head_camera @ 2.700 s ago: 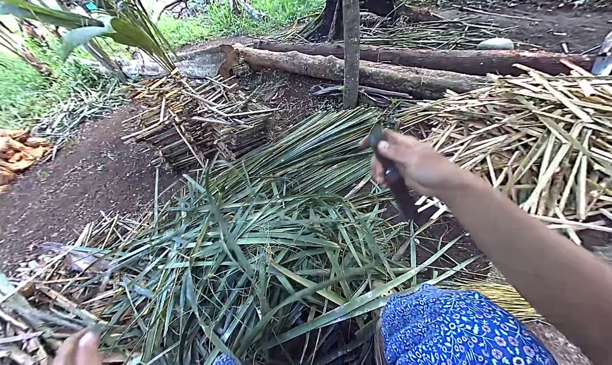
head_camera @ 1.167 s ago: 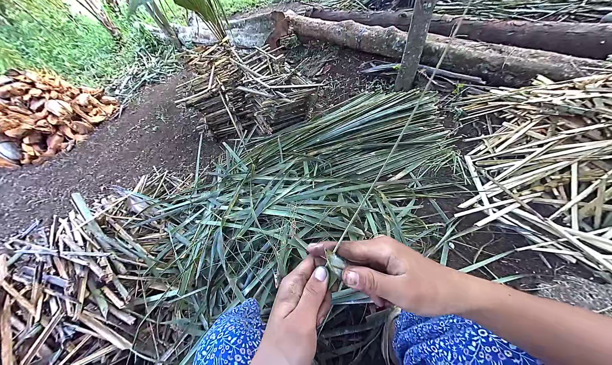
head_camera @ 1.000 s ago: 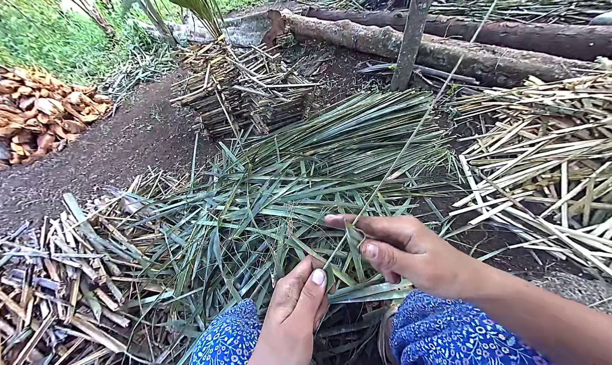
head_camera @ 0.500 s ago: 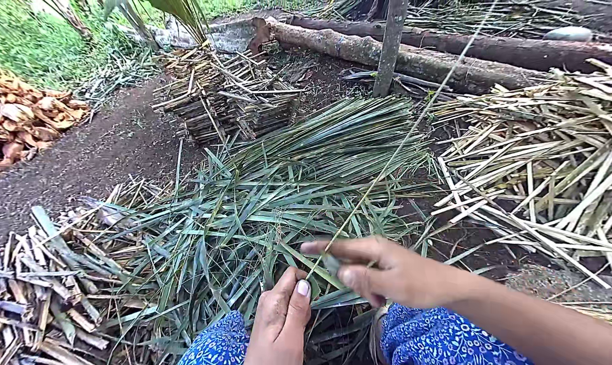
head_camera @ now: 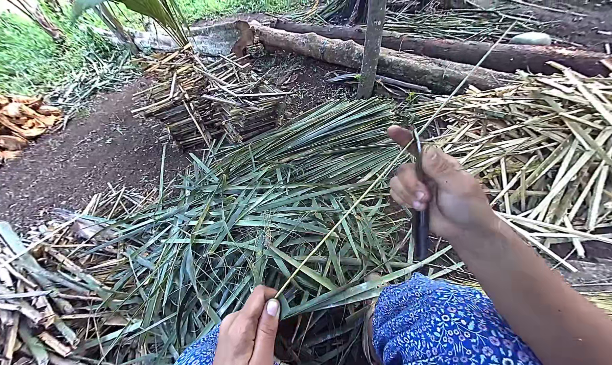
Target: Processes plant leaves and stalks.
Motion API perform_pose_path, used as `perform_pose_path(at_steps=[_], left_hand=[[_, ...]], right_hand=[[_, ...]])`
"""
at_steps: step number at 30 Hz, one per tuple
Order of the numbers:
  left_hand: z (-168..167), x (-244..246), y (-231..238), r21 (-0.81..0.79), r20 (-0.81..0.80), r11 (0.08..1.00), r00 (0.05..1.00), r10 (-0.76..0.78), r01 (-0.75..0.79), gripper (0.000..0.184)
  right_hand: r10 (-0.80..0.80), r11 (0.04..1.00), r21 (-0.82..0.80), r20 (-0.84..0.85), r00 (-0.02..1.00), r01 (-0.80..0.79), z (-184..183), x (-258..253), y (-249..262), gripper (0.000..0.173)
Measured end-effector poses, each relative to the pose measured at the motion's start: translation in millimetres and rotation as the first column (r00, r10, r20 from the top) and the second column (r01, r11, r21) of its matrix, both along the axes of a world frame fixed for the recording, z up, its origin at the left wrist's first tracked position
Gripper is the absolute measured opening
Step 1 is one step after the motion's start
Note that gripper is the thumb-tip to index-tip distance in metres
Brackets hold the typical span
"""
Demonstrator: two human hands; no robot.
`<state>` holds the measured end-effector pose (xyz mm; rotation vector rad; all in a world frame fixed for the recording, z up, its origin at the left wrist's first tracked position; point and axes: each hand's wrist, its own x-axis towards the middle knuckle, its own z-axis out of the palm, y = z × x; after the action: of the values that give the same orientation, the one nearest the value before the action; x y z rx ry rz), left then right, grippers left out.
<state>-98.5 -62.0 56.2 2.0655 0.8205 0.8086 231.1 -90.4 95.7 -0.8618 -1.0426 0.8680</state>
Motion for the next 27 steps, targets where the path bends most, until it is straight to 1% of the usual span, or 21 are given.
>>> perform_pose_path(at_steps=[1, 3, 5, 6, 7, 8, 9, 12, 14, 16, 19, 20, 22, 24, 26, 27], left_hand=[[0.4, 1.1, 0.0, 0.01, -0.019, 1.0, 1.0, 0.009, -0.008, 0.035], [1.9, 4.3, -0.7, 0.052, -0.058, 0.998, 0.998, 0.021, -0.018, 0.036], [2.5, 7.0, -0.6, 0.09, -0.078, 0.996, 0.997, 0.029, -0.022, 0.036], [1.7, 7.4, -0.4, 0.103, -0.078, 0.994, 0.996, 0.033, -0.025, 0.036], [0.5, 6.2, 0.2, 0.107, -0.072, 0.994, 0.997, 0.034, -0.026, 0.036], [-1.1, 3.1, 1.5, 0.104, -0.06, 0.994, 0.998, 0.029, -0.023, 0.036], [-3.1, -2.1, 2.9, 0.101, -0.05, 0.995, 0.998, 0.024, -0.018, 0.037], [-8.9, -26.2, 9.4, 0.093, -0.06, 0.996, 0.998, 0.005, 0.001, 0.04], [-10.3, -42.0, 16.8, 0.09, -0.108, 0.995, 0.994, -0.032, 0.042, 0.045], [-8.3, -49.2, 24.0, 0.124, -0.198, 0.991, 0.98, -0.028, 0.053, 0.047], [5.2, -41.6, 31.2, 0.207, -0.351, 0.978, 0.934, 0.068, 0.007, 0.046], [10.9, -33.9, 32.1, 0.238, -0.363, 0.971, 0.927, 0.089, 0.001, 0.045], [20.9, -10.7, 31.7, 0.341, -0.314, 0.94, 0.942, 0.122, -0.008, 0.037], [27.3, 17.7, 30.9, 0.445, -0.197, 0.895, 0.972, 0.131, -0.031, 0.031], [35.0, 43.7, 30.0, 0.502, -0.094, 0.864, 0.991, 0.094, -0.034, 0.027], [39.4, 53.8, 28.8, 0.517, -0.068, 0.856, 0.995, 0.074, -0.028, 0.026]], right_hand=[[0.045, 0.999, -0.027, 0.005, 0.999, -0.045, -2.5, -3.3, 0.0, 0.043], [0.216, 0.971, -0.111, 0.05, 0.975, -0.21, -8.8, -16.9, 0.1, 0.045], [0.435, 0.892, -0.184, 0.094, 0.896, -0.414, -15.9, -32.9, 0.5, 0.046], [0.508, 0.854, -0.204, 0.126, 0.852, -0.478, -17.6, -38.3, 1.2, 0.047], [0.535, 0.839, -0.206, 0.14, 0.833, -0.504, -18.1, -40.3, 1.9, 0.047], [0.517, 0.85, -0.194, 0.133, 0.846, -0.49, -18.0, -38.7, 2.3, 0.046], [0.467, 0.879, -0.161, 0.104, 0.878, -0.449, -17.7, -32.7, 2.8, 0.046], [0.219, 0.976, -0.018, 0.004, 0.976, -0.219, -12.9, 1.3, 4.6, 0.043], [0.078, 0.996, 0.035, -0.03, 0.997, -0.077, -10.6, 18.0, 3.0, 0.044], [0.017, 0.998, 0.057, -0.032, 0.999, -0.016, -12.0, 20.5, 1.6, 0.044], [-0.016, 0.996, 0.084, 0.023, 1.0, 0.014, -11.2, 10.4, 2.4, 0.044], [-0.017, 0.997, 0.077, 0.066, 0.998, 0.012, -11.0, 4.0, 2.5, 0.044], [0.024, 0.998, 0.052, 0.171, 0.985, -0.033, -13.4, -14.0, 3.1, 0.043], [0.113, 0.991, 0.041, 0.239, 0.965, -0.126, -19.0, -34.2, 3.5, 0.044], [0.185, 0.979, 0.022, 0.302, 0.935, -0.201, -22.3, -52.8, 2.0, 0.044], [0.216, 0.972, 0.016, 0.329, 0.919, -0.234, -22.5, -60.3, 0.5, 0.043]])
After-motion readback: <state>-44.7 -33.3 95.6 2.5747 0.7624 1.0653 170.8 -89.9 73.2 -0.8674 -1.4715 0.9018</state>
